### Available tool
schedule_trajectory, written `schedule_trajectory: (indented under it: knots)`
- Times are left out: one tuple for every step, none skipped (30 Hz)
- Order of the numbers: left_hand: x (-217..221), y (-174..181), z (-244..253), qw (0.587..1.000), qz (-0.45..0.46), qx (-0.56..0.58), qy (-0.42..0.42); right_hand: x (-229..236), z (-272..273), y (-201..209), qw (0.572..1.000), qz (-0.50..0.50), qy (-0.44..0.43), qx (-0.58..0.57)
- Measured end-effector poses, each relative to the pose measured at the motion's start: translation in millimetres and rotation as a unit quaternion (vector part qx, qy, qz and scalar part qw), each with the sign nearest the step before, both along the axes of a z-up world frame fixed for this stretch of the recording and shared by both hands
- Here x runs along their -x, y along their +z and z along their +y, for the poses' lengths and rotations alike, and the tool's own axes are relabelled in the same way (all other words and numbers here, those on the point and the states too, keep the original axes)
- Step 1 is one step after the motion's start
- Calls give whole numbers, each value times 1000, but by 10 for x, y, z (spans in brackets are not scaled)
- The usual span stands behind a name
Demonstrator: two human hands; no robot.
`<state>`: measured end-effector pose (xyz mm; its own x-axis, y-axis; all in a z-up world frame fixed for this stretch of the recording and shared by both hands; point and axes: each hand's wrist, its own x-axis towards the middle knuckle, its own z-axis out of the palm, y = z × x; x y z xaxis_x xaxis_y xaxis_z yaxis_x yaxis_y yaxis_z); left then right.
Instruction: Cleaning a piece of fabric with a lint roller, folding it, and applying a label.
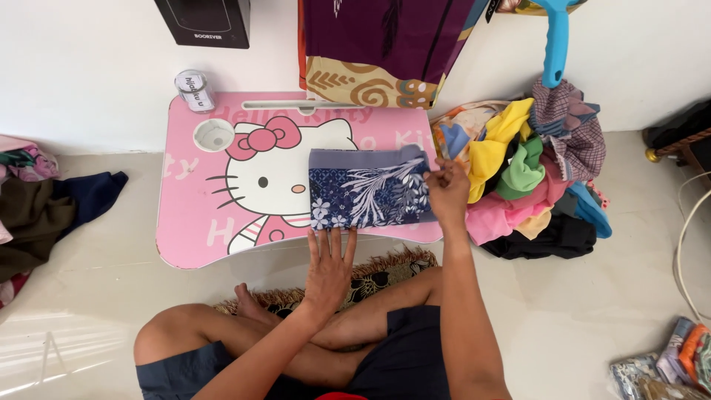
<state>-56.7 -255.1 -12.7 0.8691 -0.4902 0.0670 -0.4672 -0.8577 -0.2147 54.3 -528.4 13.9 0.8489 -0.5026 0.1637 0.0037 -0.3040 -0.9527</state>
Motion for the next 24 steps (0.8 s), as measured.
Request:
schedule_trajectory:
  knots:
    - [32,15,-3,1000,1,-1,1,31,19,87,1000,1,1,-1]
    - [44,37,-8,1000,-2,-25,-6,39,37,186,1000,-12,4,1]
    - [54,59,-13,999,-4,-49,-12,47,54,285,1000,-24,6,2]
    - [56,104,-21,999,0,-50,-12,66,24,237,1000,-21,6,1]
    - [56,146,-30,997,20,-77,-14,86,-7,186,1000,-22,-1,9]
    - [33,190,-48,994,38,-103,-16,89,-49,147,1000,-25,-10,17]
    - [33,199,-56,994,39,-103,-17,81,-93,2,1000,-24,-11,17]
    - [39,208,-66,992,39,-116,-14,86,-140,-146,1000,-5,-7,12]
    - [44,216,-77,991,40,-129,-12,91,-189,-295,1000,14,-4,7]
    - [34,231,-82,990,43,-130,-13,99,-202,-354,1000,18,-4,7]
    - [25,246,-84,990,49,-133,-11,108,-214,-415,1000,14,-8,3]
    - [0,258,-92,989,53,-136,-5,89,-227,-469,1000,8,-9,1]
    - [30,288,-91,989,55,-136,-4,96,-211,-445,1000,10,-8,1]
    - [46,324,-87,989,50,-140,-1,88,-193,-413,1000,14,0,5]
    - [61,361,-84,989,46,-143,2,81,-177,-379,1000,18,7,8]
    - [79,370,-79,988,47,-144,2,66,-181,-377,1000,20,7,8]
    - [97,381,-74,987,44,-154,0,52,-186,-373,1000,26,10,4]
    - [79,399,-75,986,38,-164,0,-6,-196,-350,999,29,13,1]
    - [58,399,-80,986,36,-164,1,-50,-205,-319,1000,27,14,2]
    - [67,395,-78,986,36,-166,0,-58,-206,-307,1000,19,17,12]
    - [76,389,-75,985,35,-168,0,-65,-208,-297,999,11,19,23]
    - [80,413,-71,985,35,-168,0,-41,-182,-241,1000,10,19,23]
    - [84,438,-65,985,37,-170,-2,-18,-156,-184,1000,-2,17,13]
    - [80,471,-62,985,39,-170,-2,-8,-129,-116,1000,-14,16,2]
